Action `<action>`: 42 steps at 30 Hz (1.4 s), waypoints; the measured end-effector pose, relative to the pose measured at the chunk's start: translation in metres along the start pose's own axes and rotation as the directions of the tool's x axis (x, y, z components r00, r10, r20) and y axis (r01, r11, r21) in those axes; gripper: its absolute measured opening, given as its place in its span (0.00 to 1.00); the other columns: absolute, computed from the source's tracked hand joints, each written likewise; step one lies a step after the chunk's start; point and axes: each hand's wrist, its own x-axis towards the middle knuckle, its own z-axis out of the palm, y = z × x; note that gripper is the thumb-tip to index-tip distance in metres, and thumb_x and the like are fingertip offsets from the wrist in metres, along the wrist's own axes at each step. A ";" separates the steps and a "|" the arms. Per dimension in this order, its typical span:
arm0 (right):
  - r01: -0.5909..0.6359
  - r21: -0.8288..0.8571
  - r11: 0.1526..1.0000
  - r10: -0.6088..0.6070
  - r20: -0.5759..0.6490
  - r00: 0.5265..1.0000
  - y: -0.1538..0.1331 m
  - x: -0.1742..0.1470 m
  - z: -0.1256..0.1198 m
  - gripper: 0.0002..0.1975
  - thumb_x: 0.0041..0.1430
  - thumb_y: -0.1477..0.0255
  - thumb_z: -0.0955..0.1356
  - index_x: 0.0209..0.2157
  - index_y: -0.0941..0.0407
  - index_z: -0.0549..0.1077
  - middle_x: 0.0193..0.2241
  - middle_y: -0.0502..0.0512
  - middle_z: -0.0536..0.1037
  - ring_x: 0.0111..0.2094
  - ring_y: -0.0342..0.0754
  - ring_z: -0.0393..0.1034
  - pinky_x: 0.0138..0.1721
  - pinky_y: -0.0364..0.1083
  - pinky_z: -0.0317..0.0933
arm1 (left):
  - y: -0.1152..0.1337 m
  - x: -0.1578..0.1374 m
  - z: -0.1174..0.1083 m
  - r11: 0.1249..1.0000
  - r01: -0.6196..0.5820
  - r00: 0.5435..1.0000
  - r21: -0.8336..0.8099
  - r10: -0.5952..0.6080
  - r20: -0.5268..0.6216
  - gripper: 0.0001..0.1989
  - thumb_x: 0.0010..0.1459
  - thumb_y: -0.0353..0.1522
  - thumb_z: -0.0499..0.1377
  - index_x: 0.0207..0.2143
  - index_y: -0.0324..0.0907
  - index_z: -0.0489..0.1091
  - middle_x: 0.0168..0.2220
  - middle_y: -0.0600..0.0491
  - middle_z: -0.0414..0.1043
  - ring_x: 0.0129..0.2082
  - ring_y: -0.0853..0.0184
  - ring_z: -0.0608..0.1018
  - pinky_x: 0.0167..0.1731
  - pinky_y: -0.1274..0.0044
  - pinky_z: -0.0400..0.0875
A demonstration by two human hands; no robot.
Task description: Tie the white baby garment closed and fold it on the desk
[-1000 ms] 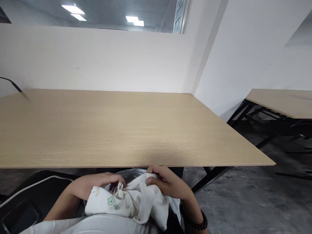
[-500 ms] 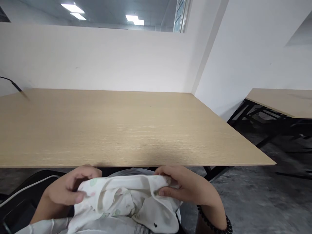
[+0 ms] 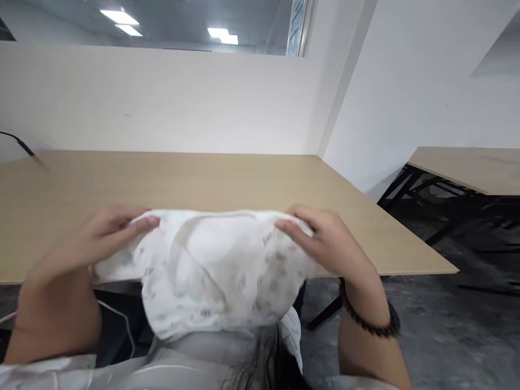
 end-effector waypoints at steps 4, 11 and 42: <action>0.034 -0.142 0.989 -0.021 0.092 0.995 0.032 0.088 0.016 0.19 0.66 0.57 0.63 0.26 0.55 0.66 0.24 0.50 0.71 0.26 0.45 0.62 0.27 0.43 0.51 | -0.030 0.080 -0.004 0.954 0.172 0.985 0.247 -0.175 -0.009 0.25 0.62 0.52 0.50 0.23 0.42 0.62 0.20 0.55 0.62 0.20 0.68 0.65 0.21 0.76 0.52; -0.083 -0.440 0.894 0.197 0.221 0.955 0.085 0.160 0.096 0.08 0.62 0.68 0.68 0.35 0.59 0.73 0.39 0.63 0.77 0.38 0.52 0.68 0.31 0.45 0.53 | -0.095 0.156 0.058 0.814 0.168 0.986 0.556 -0.142 -0.090 0.15 0.62 0.43 0.53 0.37 0.40 0.68 0.41 0.42 0.75 0.42 0.53 0.75 0.35 0.71 0.63; -0.311 0.153 0.938 0.217 0.440 0.872 0.051 0.153 0.152 0.10 0.52 0.74 0.66 0.19 0.56 0.64 0.17 0.49 0.69 0.21 0.41 0.62 0.24 0.40 0.54 | -0.084 0.153 0.141 0.988 -0.073 0.997 0.138 0.071 0.017 0.11 0.61 0.37 0.54 0.39 0.43 0.72 0.40 0.49 0.76 0.38 0.61 0.77 0.37 0.72 0.69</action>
